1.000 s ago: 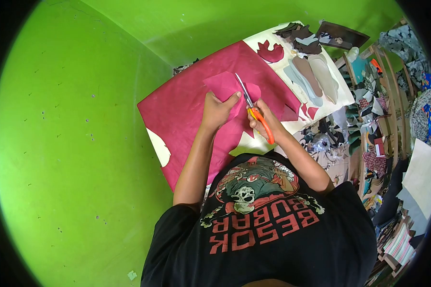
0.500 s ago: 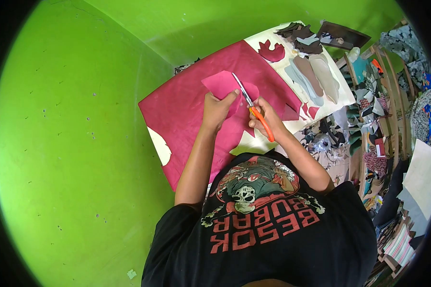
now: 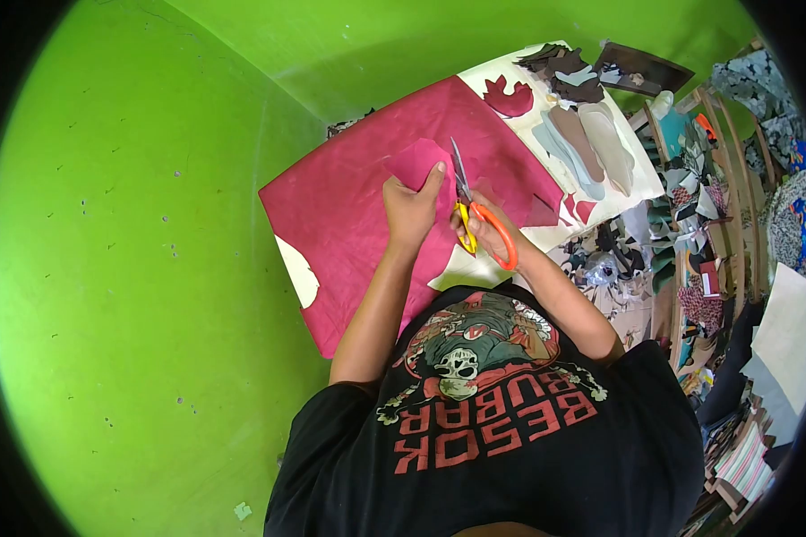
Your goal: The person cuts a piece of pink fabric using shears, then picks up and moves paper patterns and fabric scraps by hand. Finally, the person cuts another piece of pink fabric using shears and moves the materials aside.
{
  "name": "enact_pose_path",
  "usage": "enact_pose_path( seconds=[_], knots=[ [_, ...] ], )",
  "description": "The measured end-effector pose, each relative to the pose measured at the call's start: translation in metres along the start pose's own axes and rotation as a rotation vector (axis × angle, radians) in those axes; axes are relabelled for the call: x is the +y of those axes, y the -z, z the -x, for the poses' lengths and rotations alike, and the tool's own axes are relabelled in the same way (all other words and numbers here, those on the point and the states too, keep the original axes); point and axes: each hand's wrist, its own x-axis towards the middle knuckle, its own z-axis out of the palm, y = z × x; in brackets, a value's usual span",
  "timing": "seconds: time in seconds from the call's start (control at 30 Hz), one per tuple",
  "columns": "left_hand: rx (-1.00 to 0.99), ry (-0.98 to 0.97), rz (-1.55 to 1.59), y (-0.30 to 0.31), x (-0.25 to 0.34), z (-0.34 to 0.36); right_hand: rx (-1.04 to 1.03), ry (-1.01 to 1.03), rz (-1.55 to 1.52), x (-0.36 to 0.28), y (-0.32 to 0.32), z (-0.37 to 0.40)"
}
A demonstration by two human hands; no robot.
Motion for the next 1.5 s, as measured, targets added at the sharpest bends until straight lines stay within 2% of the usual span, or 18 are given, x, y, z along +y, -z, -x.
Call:
enact_pose_path(
  seconds=[0.13,0.2,0.23,0.3,0.33,0.4,0.53,0.6,0.63,0.7,0.8,1.13,1.2,1.5],
  knots=[
    [0.018,-0.078,-0.08,-0.002,-0.007,0.003,-0.016,-0.031,-0.029,0.005,0.006,0.003],
    [0.093,-0.191,-0.215,-0.001,-0.011,0.0,-0.039,-0.163,-0.053,0.005,0.01,0.003],
    [0.09,-0.192,-0.215,0.0,-0.011,-0.002,-0.037,-0.162,-0.054,0.005,0.011,0.002],
    [0.064,-0.247,-0.352,0.002,-0.005,-0.004,-0.027,-0.165,0.049,0.001,0.011,0.002],
    [0.066,-0.245,-0.354,0.003,0.0,-0.004,-0.03,-0.167,0.049,-0.002,0.009,0.002],
    [-0.005,-0.192,-0.495,0.003,0.01,-0.002,0.098,-0.159,0.093,-0.009,0.004,0.003],
    [-0.061,-0.169,-0.588,0.012,-0.012,-0.01,0.134,-0.179,0.132,-0.016,0.002,0.003],
    [-0.18,0.043,-0.498,0.015,-0.007,-0.012,0.059,-0.219,0.116,-0.013,0.008,0.003],
    [-0.18,0.044,-0.499,0.013,-0.001,-0.011,0.058,-0.22,0.115,-0.013,0.007,0.004],
    [-0.221,0.072,-0.265,0.011,0.008,-0.009,0.086,-0.162,0.108,-0.016,0.003,0.006],
    [-0.224,0.076,-0.125,0.012,0.003,-0.011,0.072,-0.141,0.122,-0.009,0.008,0.003],
    [-0.217,0.127,-0.038,0.011,0.008,-0.011,0.061,-0.082,0.003,-0.01,-0.001,0.005],
    [-0.224,0.189,-0.047,0.012,0.015,-0.01,0.049,-0.06,0.007,-0.011,-0.002,0.004],
    [-0.212,0.164,-0.021,0.012,0.018,-0.009,0.052,-0.013,0.037,-0.008,0.0,0.006]
  ],
)
